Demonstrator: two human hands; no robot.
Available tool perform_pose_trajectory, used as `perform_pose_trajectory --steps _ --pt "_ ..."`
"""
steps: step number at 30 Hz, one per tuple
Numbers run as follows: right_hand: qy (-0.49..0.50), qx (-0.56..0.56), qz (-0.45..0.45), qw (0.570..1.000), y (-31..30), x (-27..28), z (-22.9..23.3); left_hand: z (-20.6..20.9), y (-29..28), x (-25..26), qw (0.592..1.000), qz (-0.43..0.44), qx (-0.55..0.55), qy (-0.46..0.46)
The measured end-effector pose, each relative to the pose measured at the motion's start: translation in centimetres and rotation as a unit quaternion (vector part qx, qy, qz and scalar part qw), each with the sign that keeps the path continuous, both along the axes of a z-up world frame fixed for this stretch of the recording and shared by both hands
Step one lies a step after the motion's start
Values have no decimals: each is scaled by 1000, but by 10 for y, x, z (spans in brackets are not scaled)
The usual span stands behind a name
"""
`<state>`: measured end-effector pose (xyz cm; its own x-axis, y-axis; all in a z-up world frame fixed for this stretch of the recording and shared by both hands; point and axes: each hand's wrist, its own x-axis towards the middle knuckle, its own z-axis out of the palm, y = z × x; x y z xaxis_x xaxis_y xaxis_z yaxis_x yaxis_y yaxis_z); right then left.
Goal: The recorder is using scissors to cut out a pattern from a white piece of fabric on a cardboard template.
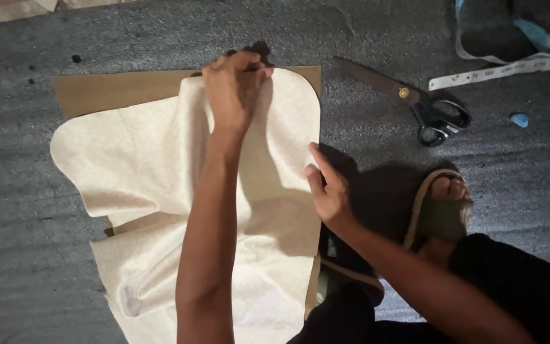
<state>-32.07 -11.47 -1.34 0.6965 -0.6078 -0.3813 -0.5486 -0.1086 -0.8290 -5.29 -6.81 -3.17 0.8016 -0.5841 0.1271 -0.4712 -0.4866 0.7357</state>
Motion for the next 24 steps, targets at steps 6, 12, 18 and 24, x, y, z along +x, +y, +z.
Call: perform_pose_trajectory --steps 6,12,18,24 --pt "-46 -38 23 998 0 -2 -4 -9 -3 -6 998 39 45 8" --pt "116 50 -12 992 -1 6 6 -17 5 -60 968 -26 178 -173" --pt "-22 -5 1 1000 0 -4 -12 -19 0 -120 978 -109 150 -100" --pt "-15 18 35 999 -9 -8 -4 -17 2 -115 954 -139 216 -155"
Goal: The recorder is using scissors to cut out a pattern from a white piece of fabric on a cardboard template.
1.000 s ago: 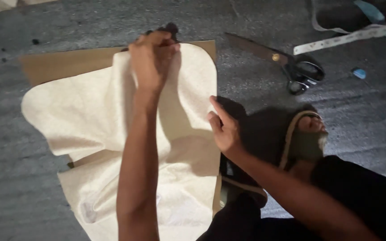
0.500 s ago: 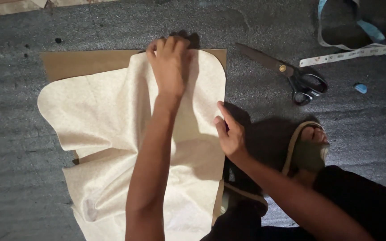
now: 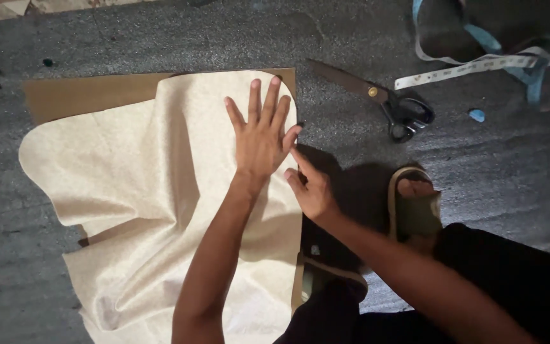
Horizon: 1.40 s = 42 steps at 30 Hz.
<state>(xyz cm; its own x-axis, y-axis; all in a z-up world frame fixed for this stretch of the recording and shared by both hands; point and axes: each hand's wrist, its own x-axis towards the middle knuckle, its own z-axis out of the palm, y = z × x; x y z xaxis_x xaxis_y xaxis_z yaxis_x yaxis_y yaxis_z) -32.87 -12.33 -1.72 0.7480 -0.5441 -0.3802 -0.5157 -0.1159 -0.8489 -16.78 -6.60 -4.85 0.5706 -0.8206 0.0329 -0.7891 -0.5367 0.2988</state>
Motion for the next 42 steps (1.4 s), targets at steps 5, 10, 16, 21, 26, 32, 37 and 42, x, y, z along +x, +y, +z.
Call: perform_pose_trajectory --steps 5,10,16,21,26,32,37,42 --pt "99 20 70 992 -24 -10 31 2 -2 0 1000 -12 28 2" --pt "27 -255 150 955 -105 -27 39 10 -4 3 999 -15 29 -5" --pt "99 -434 152 882 -184 -52 46 1 -5 8 1000 -4 20 -8" --pt "249 -414 217 848 -185 -44 42 2 -2 11 1000 -3 4 3" --pt "296 -30 92 950 -173 -58 0 3 -2 12 1000 -7 -14 12" --pt "164 286 32 943 -86 -86 7 1 -1 13 999 -10 -21 22" --pt "166 142 46 975 -39 -106 4 -5 -2 14 1000 -2 -9 -4" --pt "156 216 57 962 -23 -106 -2 -4 0 11 1000 -12 -19 16"
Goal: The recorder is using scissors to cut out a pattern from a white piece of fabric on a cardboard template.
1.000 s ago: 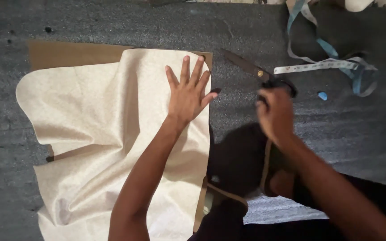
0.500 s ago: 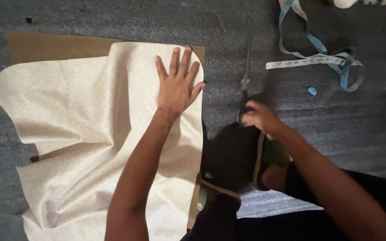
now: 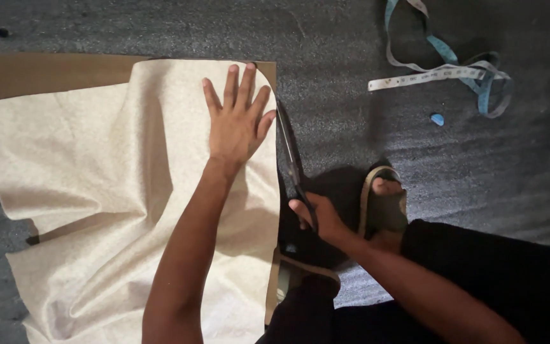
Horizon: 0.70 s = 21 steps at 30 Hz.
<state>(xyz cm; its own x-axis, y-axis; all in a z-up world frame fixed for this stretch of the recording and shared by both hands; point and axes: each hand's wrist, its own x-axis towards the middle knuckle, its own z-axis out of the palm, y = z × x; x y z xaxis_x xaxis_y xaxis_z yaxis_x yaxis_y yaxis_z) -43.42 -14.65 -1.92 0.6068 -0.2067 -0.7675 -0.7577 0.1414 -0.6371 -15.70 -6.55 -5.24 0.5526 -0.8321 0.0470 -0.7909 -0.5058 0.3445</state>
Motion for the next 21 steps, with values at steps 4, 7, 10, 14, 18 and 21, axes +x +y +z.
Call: perform_pose_trajectory --steps 4,7,10,14,18,21 --pt "-24 6 8 1000 1 0 2 -2 0 -1 1000 9 4 -5" --pt "-6 49 -37 998 9 -1 2 -2 1 0 1000 2 11 -13" --pt "-32 30 -18 999 7 6 6 0 -2 1 1000 6 14 -6" --pt "-38 9 -17 999 7 15 1 1 -1 -1 1000 2 17 -3" --pt "-27 49 -61 997 10 26 7 4 0 1 1000 6 7 -3" --pt "-49 63 -70 994 13 30 12 5 0 1 1000 8 -2 4"
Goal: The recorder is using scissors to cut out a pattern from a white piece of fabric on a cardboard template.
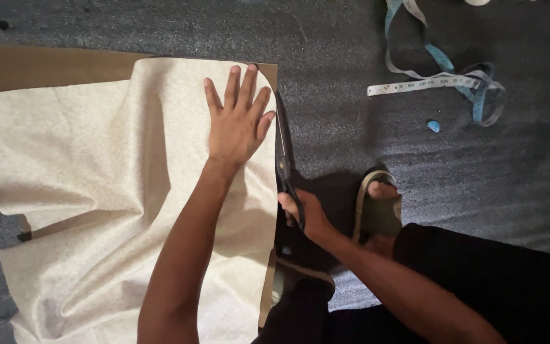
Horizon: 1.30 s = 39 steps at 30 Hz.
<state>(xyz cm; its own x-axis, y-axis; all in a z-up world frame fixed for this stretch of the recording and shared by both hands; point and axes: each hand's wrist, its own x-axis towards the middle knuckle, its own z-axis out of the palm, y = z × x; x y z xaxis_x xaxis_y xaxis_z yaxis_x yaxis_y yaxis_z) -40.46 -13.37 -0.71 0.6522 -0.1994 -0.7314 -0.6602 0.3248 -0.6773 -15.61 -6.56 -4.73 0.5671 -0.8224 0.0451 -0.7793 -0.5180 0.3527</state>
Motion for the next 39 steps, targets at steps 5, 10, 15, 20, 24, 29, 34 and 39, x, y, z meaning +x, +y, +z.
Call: perform_pose_trajectory --steps 5,10,15,20,24,29,34,39 --pt "52 -73 22 996 1 4 -1 0 1 0 1000 3 -18 1" --pt "97 -103 37 989 -7 7 4 -1 0 0 1000 3 -20 -2" --pt "71 -63 19 995 -22 -7 -15 0 1 0 1000 2 -23 3" --pt "47 -86 65 993 -42 -2 -18 2 1 0 1000 2 -10 5" --pt "48 -106 72 991 -50 2 -11 3 0 0 1000 4 -15 6" --pt "54 -120 106 986 -69 0 -10 4 1 0 1000 8 -24 -3" --pt "47 -137 147 979 -88 6 -14 4 2 -1 1000 8 -26 5" --pt "101 -173 152 968 -92 13 -11 1 0 -1 999 9 -34 1"
